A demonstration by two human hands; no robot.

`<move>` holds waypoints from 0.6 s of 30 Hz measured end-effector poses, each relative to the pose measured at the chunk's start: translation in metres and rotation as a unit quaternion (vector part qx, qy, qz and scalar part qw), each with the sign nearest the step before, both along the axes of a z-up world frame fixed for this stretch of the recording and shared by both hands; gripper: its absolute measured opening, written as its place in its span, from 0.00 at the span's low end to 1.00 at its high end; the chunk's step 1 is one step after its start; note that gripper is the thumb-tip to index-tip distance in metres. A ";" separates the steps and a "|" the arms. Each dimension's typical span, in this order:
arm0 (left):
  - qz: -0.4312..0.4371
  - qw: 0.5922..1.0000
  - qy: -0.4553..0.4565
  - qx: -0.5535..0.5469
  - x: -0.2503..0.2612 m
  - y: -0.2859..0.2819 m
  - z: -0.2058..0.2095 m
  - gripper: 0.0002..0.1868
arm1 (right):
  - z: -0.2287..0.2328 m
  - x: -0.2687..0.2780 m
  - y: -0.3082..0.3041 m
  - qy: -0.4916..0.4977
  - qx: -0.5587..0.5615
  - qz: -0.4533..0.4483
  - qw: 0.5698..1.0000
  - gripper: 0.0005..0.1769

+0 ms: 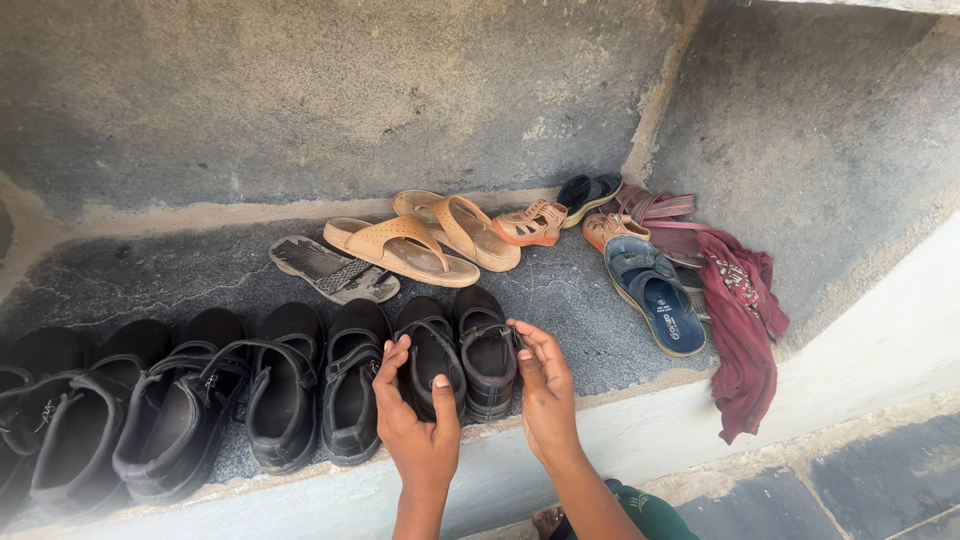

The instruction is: The person wipes several pairs of black shoes with a maroon cloth. They pick up each shoe, wipe the exterior surfaces, and place them back in a row on the ledge. The person also adjusts the straps on some of the shoes.

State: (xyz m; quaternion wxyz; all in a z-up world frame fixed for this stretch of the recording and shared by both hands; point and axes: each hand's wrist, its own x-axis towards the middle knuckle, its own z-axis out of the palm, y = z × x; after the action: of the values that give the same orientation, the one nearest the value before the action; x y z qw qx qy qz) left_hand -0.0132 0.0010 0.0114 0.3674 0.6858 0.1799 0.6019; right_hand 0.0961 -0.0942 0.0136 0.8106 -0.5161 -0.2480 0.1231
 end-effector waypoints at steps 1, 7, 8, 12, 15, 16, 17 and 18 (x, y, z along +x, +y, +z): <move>-0.003 1.000 0.000 0.000 0.000 0.000 0.000 0.23 | -0.002 0.001 0.001 -0.003 0.000 -0.003 1.000 0.20; -0.018 1.000 0.009 0.001 -0.001 0.000 0.001 0.24 | -0.017 0.009 0.006 0.006 -0.009 -0.067 0.998 0.14; -0.021 1.000 0.013 0.000 -0.001 0.001 0.001 0.24 | -0.019 0.010 0.007 0.005 -0.006 -0.061 0.998 0.12; -0.030 0.999 0.033 -0.005 -0.002 0.002 0.000 0.25 | -0.021 0.011 0.006 0.009 -0.016 -0.055 0.998 0.10; -0.031 0.999 0.036 -0.010 -0.002 0.002 -0.001 0.24 | -0.017 0.009 0.004 -0.001 -0.023 -0.058 0.998 0.10; -0.033 0.999 0.035 -0.009 -0.002 0.002 -0.001 0.24 | -0.016 0.007 0.005 -0.007 -0.022 -0.057 0.998 0.10; -0.034 0.999 0.034 -0.008 -0.002 0.002 -0.001 0.24 | -0.014 0.006 0.005 -0.010 -0.027 -0.062 0.998 0.10; -0.035 0.999 0.033 -0.008 -0.003 0.002 -0.001 0.24 | -0.012 0.004 0.005 -0.012 -0.033 -0.066 0.997 0.10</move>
State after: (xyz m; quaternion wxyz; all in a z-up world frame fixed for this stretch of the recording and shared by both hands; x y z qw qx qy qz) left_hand -0.0159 0.0030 0.0106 0.3872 0.7086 0.1725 0.5641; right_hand 0.1004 -0.0891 0.0017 0.7962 -0.5595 -0.2192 0.0713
